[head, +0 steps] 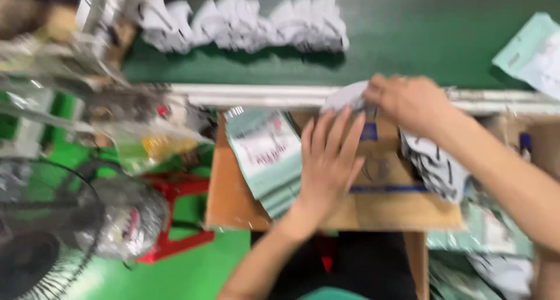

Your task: Packing multiple face masks into individual retail pouches.

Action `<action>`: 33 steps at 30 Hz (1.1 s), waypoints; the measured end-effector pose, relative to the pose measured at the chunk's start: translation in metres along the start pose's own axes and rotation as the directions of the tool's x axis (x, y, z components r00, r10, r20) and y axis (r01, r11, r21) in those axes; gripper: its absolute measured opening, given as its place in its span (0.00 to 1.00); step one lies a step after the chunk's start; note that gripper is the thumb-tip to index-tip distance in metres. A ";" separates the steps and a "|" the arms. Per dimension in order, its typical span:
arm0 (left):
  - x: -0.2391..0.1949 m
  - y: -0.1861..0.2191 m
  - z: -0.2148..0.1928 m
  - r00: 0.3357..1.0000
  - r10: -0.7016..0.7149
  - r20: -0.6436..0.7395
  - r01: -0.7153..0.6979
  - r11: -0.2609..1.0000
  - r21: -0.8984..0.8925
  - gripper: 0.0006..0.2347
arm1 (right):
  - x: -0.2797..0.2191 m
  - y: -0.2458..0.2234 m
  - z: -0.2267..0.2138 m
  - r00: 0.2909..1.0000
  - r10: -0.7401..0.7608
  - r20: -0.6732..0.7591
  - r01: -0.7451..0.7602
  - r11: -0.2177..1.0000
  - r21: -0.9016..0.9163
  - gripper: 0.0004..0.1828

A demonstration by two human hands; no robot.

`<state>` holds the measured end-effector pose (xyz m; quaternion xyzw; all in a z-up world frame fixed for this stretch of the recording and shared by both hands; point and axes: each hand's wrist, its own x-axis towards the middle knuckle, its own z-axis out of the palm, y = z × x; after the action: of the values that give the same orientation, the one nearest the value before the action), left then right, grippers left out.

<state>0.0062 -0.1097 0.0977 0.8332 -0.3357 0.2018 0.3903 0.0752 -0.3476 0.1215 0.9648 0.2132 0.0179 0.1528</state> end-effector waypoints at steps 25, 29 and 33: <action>-0.113 -0.012 0.106 0.840 -0.321 0.438 0.481 0.815 -0.324 0.48 | -0.155 -0.151 0.113 0.876 0.482 -0.026 -0.017 0.085 0.996 0.67; -0.115 -0.012 0.104 0.914 -0.330 0.238 0.405 0.792 -0.457 0.42 | -0.161 -0.160 0.149 0.840 0.521 -0.150 0.071 0.169 0.983 0.34; -0.108 -0.020 0.056 0.991 -0.127 0.051 0.136 0.936 -0.326 0.33 | -0.142 -0.164 0.174 0.742 0.671 -0.011 -0.013 0.030 0.999 0.18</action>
<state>-0.0502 -0.1012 -0.0113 0.7799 -0.3138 0.1043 0.5314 -0.1028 -0.3152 -0.0893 0.7963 -0.0521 0.1575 -0.5817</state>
